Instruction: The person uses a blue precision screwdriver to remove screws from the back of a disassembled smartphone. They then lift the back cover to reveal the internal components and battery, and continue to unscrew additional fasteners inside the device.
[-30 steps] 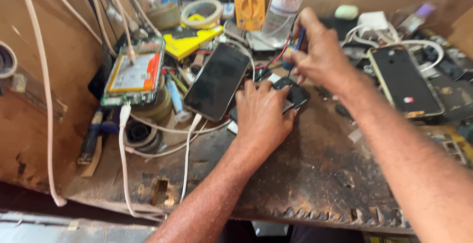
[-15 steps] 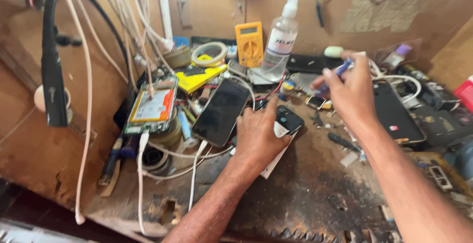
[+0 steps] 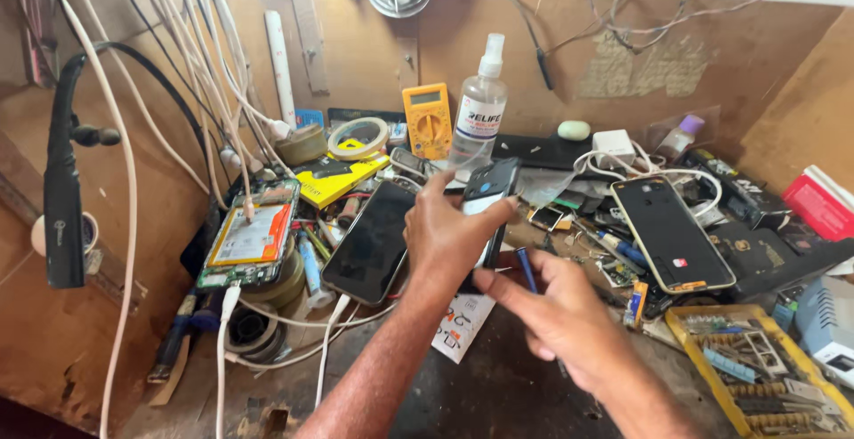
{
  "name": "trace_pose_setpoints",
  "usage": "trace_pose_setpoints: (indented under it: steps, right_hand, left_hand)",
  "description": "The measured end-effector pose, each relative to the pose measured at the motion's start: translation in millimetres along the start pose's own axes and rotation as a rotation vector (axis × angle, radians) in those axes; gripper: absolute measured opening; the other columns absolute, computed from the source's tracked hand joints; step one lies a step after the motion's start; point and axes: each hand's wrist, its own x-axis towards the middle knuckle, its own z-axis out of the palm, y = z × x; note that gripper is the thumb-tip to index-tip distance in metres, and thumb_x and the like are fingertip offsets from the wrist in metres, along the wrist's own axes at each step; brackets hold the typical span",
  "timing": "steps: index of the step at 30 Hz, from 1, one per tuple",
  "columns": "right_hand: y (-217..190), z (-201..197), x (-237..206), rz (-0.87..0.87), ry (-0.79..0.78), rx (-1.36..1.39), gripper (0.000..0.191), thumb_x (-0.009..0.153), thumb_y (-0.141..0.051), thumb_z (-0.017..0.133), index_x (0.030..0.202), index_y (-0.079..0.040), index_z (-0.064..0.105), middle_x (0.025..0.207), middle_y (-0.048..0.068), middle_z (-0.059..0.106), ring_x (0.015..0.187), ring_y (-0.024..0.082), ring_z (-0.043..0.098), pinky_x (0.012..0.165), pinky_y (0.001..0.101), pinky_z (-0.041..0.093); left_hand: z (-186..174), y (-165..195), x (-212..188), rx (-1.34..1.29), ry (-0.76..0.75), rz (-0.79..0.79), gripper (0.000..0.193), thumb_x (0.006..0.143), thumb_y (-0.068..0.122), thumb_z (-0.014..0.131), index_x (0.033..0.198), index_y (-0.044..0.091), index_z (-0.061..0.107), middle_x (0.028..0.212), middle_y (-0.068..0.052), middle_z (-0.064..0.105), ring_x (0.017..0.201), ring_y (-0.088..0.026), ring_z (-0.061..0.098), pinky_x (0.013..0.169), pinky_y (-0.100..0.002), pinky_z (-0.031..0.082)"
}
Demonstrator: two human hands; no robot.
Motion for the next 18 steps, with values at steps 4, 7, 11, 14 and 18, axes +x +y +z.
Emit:
trace_pose_setpoints:
  steps: [4,7,11,14,18]
  right_hand:
    - [-3.0,11.9,-0.8,0.019,0.059,-0.036,0.037,0.082,-0.03,0.082,0.096,0.001,0.068,0.06,0.002,0.052,0.037,0.009,0.037,0.031,0.0301,0.023]
    - [-2.2,13.1,-1.6,0.01,0.042,-0.027,0.033,0.082,-0.026,0.081,0.097,0.0,0.068,0.06,0.001,0.053,0.036,0.009,0.037,0.031,0.0301,0.024]
    - [4.9,12.4,-2.6,0.027,0.088,-0.058,0.027,0.084,-0.019,0.079,0.1,0.001,0.068,0.062,0.001,0.052,0.037,0.009,0.038,0.032,0.0304,0.027]
    - [15.7,8.6,-0.3,0.004,0.092,-0.005,0.029,0.085,-0.019,0.078,0.106,-0.001,0.068,0.06,0.002,0.051,0.033,0.011,0.036,0.03,0.0317,0.027]
    - [37.1,-13.4,11.2,0.093,-0.022,0.124,0.034,0.086,-0.017,0.074,0.118,-0.006,0.067,0.06,0.001,0.053,0.033,0.01,0.034,0.031,0.0308,0.024]
  left_hand:
    - [4.0,-5.8,-2.1,-0.02,0.021,-0.078,0.095,0.053,0.049,0.087,0.131,0.001,0.061,0.105,-0.018,0.079,0.102,-0.031,0.077,0.094,-0.041,0.056]
    - [10.0,-12.9,-0.8,0.034,0.007,-0.119,0.093,0.053,0.051,0.088,0.128,0.001,0.063,0.111,-0.019,0.075,0.107,-0.032,0.073,0.095,-0.041,0.055]
    - [23.2,-28.8,1.1,0.082,0.027,-0.004,0.093,0.058,0.051,0.088,0.13,0.0,0.061,0.113,-0.02,0.074,0.108,-0.034,0.072,0.094,-0.043,0.054]
    - [29.7,-46.2,5.9,0.022,0.011,0.035,0.085,0.061,0.051,0.089,0.124,-0.002,0.065,0.108,-0.018,0.075,0.1,-0.029,0.073,0.089,-0.041,0.056]
    - [31.7,-63.4,28.9,-0.502,-0.301,-0.185,0.064,0.08,0.049,0.084,0.11,-0.007,0.074,0.094,-0.013,0.077,0.077,-0.017,0.07,0.068,-0.033,0.055]
